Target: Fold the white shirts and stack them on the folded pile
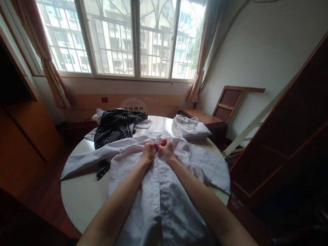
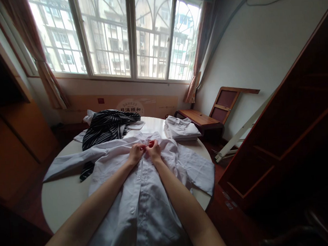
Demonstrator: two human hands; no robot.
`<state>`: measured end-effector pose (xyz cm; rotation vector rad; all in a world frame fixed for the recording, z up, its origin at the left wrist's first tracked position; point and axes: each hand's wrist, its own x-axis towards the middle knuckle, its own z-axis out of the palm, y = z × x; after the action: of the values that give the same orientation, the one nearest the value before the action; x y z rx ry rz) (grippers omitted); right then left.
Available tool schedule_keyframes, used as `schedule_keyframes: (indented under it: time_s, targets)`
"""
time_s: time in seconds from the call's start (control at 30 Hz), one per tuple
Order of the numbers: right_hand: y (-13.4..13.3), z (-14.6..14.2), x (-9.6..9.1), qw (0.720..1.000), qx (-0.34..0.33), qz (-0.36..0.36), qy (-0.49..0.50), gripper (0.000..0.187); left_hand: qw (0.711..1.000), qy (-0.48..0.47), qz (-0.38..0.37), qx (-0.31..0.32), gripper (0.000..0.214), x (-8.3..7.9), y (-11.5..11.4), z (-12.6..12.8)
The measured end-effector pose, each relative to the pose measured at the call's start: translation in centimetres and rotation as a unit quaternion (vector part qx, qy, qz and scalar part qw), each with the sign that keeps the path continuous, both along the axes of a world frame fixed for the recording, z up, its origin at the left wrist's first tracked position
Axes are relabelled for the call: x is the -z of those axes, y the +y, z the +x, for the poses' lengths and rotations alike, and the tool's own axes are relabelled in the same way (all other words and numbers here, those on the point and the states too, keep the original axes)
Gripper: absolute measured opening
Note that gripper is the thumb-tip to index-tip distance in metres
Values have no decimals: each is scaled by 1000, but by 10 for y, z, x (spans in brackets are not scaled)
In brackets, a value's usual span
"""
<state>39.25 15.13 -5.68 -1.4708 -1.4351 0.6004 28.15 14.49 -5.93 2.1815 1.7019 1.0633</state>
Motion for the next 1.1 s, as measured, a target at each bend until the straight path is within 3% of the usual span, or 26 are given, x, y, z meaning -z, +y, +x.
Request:
schedule_keyframes:
  time_s: [0.3, 0.67, 0.83, 1.1]
  targets:
    - [3, 0, 3, 999, -2, 38, 25, 23, 999, -7, -22, -38, 16, -2, -2, 0]
    - [4, 1, 6, 996, -50, 69, 29, 19, 996, 13, -35, -85, 14, -8, -10, 1]
    - [4, 2, 3, 996, -30, 64, 51, 7, 996, 9, -30, -83, 17, -7, -9, 1]
    - [5, 2, 3, 998, -10, 62, 31, 7, 996, 44, -10, -72, 18, -7, -9, 2]
